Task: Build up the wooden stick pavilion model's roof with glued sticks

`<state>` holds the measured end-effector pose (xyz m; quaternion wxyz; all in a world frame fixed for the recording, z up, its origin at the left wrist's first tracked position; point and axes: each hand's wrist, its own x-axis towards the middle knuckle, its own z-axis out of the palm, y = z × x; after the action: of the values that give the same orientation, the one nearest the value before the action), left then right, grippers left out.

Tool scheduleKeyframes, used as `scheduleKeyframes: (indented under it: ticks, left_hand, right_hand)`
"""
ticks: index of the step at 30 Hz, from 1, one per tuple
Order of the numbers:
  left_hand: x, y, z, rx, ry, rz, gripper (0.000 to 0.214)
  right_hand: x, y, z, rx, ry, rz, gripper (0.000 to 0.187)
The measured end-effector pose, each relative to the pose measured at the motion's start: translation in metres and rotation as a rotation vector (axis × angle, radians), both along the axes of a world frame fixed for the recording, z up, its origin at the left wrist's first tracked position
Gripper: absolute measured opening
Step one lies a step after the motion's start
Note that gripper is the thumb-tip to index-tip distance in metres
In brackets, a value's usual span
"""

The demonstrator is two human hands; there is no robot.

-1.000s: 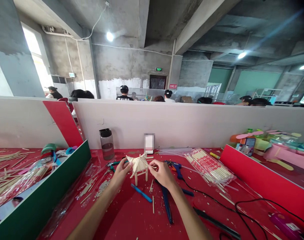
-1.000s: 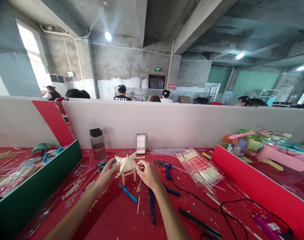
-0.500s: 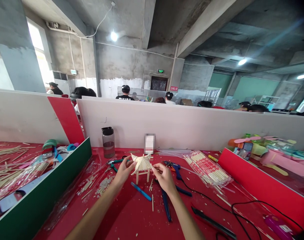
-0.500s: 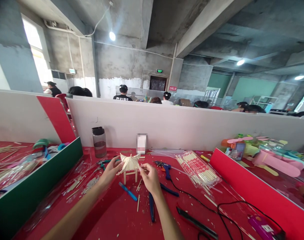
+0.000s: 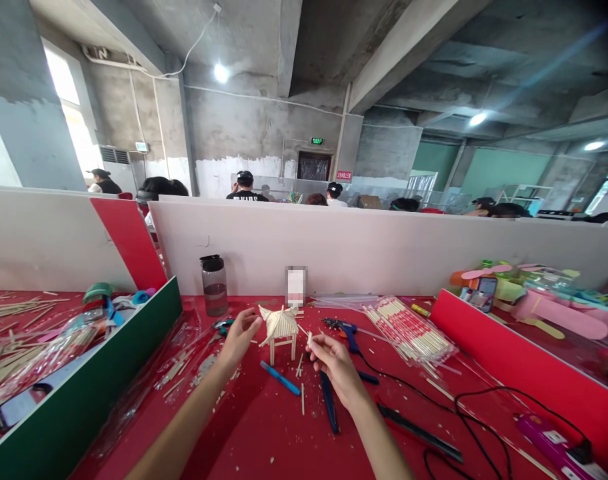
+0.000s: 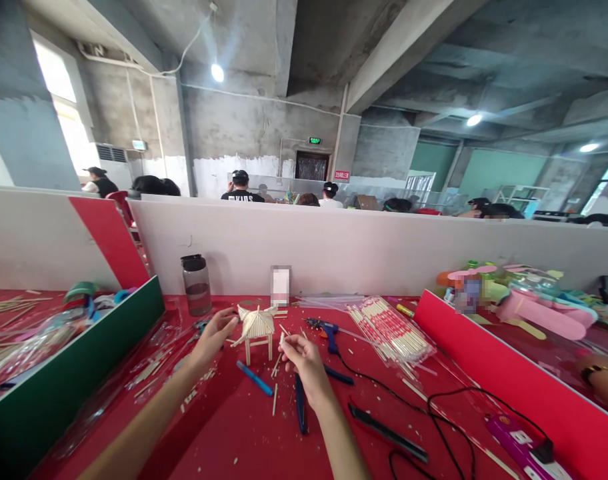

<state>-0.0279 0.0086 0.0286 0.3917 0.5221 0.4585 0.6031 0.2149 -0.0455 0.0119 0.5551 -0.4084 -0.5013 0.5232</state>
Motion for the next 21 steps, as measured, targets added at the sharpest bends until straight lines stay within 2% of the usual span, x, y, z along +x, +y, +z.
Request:
scheduleKeyframes:
  ticks: [4, 6, 8, 11, 13, 17, 21]
  left_hand:
    - [-0.013, -0.025, 0.035, 0.122, 0.117, 0.122, 0.042]
    - [-0.005, -0.049, 0.047, 0.153, 0.197, 0.067, 0.033]
    - [0.011, -0.074, 0.050, 0.189, 0.351, -0.045, 0.029]
    - [0.037, -0.100, 0.038, 0.187, 0.438, -0.177, 0.024]
    - [0.045, -0.105, 0.025, 0.164, 0.376, -0.167, 0.021]
    - [0.043, -0.102, 0.005, 0.088, 0.305, -0.113, 0.024]
    - [0.037, -0.101, -0.001, 0.059, 0.343, -0.110, 0.027]
  right_hand:
    - [-0.005, -0.016, 0.003, -0.027, 0.078, 0.051, 0.038]
    - [-0.011, -0.021, 0.004, -0.025, 0.104, 0.075, 0.038]
    - [-0.019, -0.026, 0.006, -0.002, 0.107, 0.094, 0.038]
    - [-0.030, -0.034, 0.007, 0.059, 0.055, 0.100, 0.036]
    - [-0.035, -0.037, 0.006, 0.086, 0.007, 0.109, 0.036]
    - [-0.040, -0.036, -0.001, 0.127, -0.083, 0.155, 0.038]
    - [-0.044, -0.033, -0.010, 0.196, -0.104, 0.114, 0.034]
